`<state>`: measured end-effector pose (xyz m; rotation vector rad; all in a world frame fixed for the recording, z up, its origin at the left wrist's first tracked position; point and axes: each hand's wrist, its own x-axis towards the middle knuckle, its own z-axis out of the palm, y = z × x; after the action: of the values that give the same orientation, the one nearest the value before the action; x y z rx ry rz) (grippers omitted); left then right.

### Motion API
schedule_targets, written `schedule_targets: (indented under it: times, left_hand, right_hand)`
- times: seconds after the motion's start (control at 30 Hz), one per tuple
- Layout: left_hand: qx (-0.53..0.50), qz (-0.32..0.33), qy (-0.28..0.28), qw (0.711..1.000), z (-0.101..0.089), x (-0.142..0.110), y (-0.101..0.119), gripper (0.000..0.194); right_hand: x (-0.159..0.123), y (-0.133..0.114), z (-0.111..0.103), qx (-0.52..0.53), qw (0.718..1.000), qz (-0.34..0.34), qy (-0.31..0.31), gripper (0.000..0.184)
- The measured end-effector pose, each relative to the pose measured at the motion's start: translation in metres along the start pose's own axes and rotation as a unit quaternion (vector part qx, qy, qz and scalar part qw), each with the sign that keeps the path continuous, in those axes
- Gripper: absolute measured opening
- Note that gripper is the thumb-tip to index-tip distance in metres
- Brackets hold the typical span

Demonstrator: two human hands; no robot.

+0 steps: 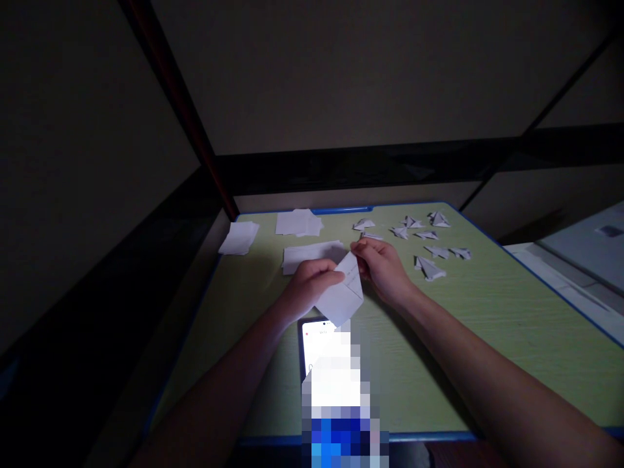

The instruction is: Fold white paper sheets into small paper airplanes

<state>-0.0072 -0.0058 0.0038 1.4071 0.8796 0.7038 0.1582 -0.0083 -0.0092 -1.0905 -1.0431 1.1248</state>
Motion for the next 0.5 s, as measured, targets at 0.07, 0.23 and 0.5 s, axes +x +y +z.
schedule_targets:
  times: [0.07,0.23,0.5]
  left_hand:
    - [0.007,0.000,0.002,1.000,-0.0009,0.0006,-0.0009,0.028]
    - [0.012,0.009,0.037,0.999,-0.0024,0.0033,-0.0033,0.028]
    - [0.025,0.021,0.092,0.995,-0.0025,0.0066,-0.0049,0.027]
  right_hand:
    - [0.0010,-0.0019,-0.0010,0.011,1.000,0.006,0.012,0.029]
    - [-0.0012,-0.0060,-0.0002,-0.015,0.999,0.007,-0.034,0.023]
    - [-0.0085,-0.0096,0.0042,-0.061,0.992,0.002,-0.108,0.030]
